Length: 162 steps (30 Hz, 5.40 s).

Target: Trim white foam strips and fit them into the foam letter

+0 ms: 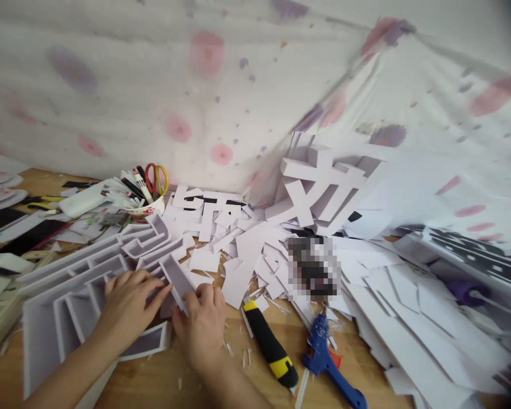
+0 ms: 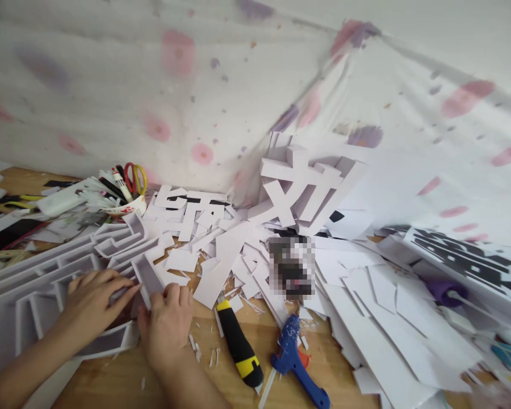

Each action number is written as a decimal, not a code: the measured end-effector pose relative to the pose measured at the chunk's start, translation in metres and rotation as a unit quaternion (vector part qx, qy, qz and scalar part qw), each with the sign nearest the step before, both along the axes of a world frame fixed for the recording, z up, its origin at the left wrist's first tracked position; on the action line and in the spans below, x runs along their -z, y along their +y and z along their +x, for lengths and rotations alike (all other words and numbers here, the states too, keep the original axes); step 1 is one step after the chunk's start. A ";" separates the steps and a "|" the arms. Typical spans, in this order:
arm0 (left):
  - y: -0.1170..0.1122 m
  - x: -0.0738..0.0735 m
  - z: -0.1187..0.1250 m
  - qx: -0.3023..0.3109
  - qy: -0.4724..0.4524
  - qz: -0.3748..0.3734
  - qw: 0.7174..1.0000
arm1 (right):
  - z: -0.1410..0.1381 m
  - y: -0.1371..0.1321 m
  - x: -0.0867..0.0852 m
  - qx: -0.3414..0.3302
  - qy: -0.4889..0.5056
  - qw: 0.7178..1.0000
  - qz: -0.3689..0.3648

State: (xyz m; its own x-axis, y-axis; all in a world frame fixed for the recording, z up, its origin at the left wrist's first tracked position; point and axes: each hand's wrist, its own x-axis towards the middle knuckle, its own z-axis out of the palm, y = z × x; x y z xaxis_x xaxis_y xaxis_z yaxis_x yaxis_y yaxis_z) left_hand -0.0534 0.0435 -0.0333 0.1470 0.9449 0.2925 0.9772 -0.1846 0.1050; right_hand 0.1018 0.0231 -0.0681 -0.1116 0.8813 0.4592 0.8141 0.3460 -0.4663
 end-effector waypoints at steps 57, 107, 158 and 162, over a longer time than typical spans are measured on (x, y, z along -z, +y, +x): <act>0.023 -0.010 -0.001 0.227 -0.164 -0.187 0.942 | 0.015 -0.006 -0.018 -0.011 0.084 0.995 -0.046; -0.003 -0.041 -0.038 -0.012 -0.277 -0.147 0.949 | 0.051 -0.016 -0.001 -0.052 0.303 0.947 -0.092; -0.010 -0.038 0.021 -0.124 -0.760 -0.247 0.588 | 0.025 0.020 -0.059 -0.197 0.228 0.952 -0.059; 0.000 -0.031 0.016 -0.134 -0.687 -0.218 0.680 | 0.048 0.024 -0.066 -0.251 0.242 0.929 -0.126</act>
State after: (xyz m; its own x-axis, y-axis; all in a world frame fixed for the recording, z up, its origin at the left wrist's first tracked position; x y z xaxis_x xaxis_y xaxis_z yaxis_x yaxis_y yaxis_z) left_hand -0.0376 0.0432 -0.0023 -0.1769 0.9245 -0.3375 -0.1067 0.3229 0.9404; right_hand 0.1501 0.0471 -0.0016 -0.3720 0.8605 0.3480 0.2540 0.4550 -0.8535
